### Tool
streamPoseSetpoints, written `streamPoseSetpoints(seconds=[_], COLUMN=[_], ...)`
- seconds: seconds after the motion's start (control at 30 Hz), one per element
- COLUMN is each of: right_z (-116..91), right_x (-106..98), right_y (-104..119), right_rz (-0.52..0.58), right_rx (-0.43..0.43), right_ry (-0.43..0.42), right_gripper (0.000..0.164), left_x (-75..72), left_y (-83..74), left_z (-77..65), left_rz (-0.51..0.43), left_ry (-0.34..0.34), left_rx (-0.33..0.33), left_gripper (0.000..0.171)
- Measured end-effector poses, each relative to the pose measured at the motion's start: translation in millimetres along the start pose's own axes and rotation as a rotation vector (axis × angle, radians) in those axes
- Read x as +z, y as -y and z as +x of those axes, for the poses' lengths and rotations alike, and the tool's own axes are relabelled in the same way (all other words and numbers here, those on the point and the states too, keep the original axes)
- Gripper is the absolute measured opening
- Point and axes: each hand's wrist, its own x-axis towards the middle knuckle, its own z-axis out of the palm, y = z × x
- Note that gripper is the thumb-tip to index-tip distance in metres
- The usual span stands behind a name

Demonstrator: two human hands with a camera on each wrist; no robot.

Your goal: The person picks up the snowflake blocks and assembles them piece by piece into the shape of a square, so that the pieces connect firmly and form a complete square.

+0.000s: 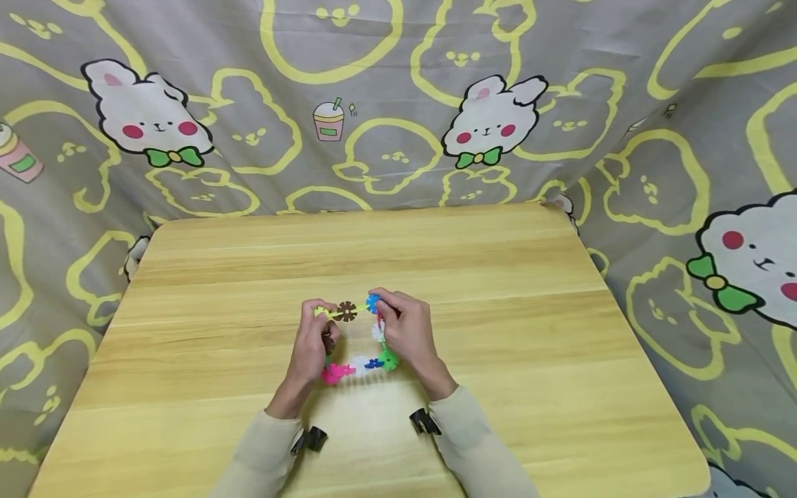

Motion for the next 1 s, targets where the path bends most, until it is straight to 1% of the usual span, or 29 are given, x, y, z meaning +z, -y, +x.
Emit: streamPoseSetpoints(seconds=[0.1, 0.2, 0.3, 0.4, 0.47, 0.53, 0.6, 0.7, 0.8, 0.87, 1.0], right_z=[0.3, -1.8, -5.0, -7.2, -7.9, -8.9, -9.5, -8.7, -7.5, -7.5, -7.7], right_x=[2.8, 7.1, 11.5, 14.4, 15.2, 15.5, 14.3, 11.5, 8.9, 8.2, 8.2], right_y=[1.4, 0.7, -1.7, -4.0, -5.5, -7.9, -8.9, -9.2, -7.3, -6.1, -4.3], right_rz=[-0.017, -0.026, -0.042, -0.058, -0.061, -0.048, -0.018, 0.021, 0.040, 0.049, 0.047], right_rx=[-0.005, -0.010, -0.010, -0.011, -0.003, 0.014, 0.033, 0.037, 0.025, 0.027, 0.016], right_ry=[0.002, -0.008, -0.046, -0.092, -0.104, -0.107, -0.118, -0.132, -0.118, -0.102, -0.101], right_gripper=[0.018, 0.018, 0.019, 0.018, 0.018, 0.019, 0.019, 0.019, 0.020, 0.020, 0.019], left_x=[-1.4, -3.7, -5.0, -5.6, -5.4, -4.7, -3.2, -0.6, 1.6, 2.8, 4.4], left_y=[3.3, 6.1, 6.4, 4.6, 2.7, 0.1, -3.3, -8.4, -10.0, -10.0, -7.7], left_z=[-0.1, 0.3, 1.5, 2.4, 2.4, 1.5, 0.8, 1.1, 1.6, 1.1, -0.1], left_rz=[-0.071, -0.125, -0.129, -0.095, -0.079, -0.040, 0.014, 0.111, 0.164, 0.169, 0.153], left_ry=[0.001, 0.016, 0.029, 0.035, 0.038, 0.043, 0.045, 0.027, -0.025, -0.050, -0.066], left_rx=[-0.018, -0.019, -0.007, 0.004, 0.012, 0.031, 0.056, 0.090, 0.082, 0.068, 0.035], left_gripper=[0.023, 0.023, 0.024, 0.024, 0.023, 0.019, 0.016, 0.020, 0.022, 0.020, 0.017])
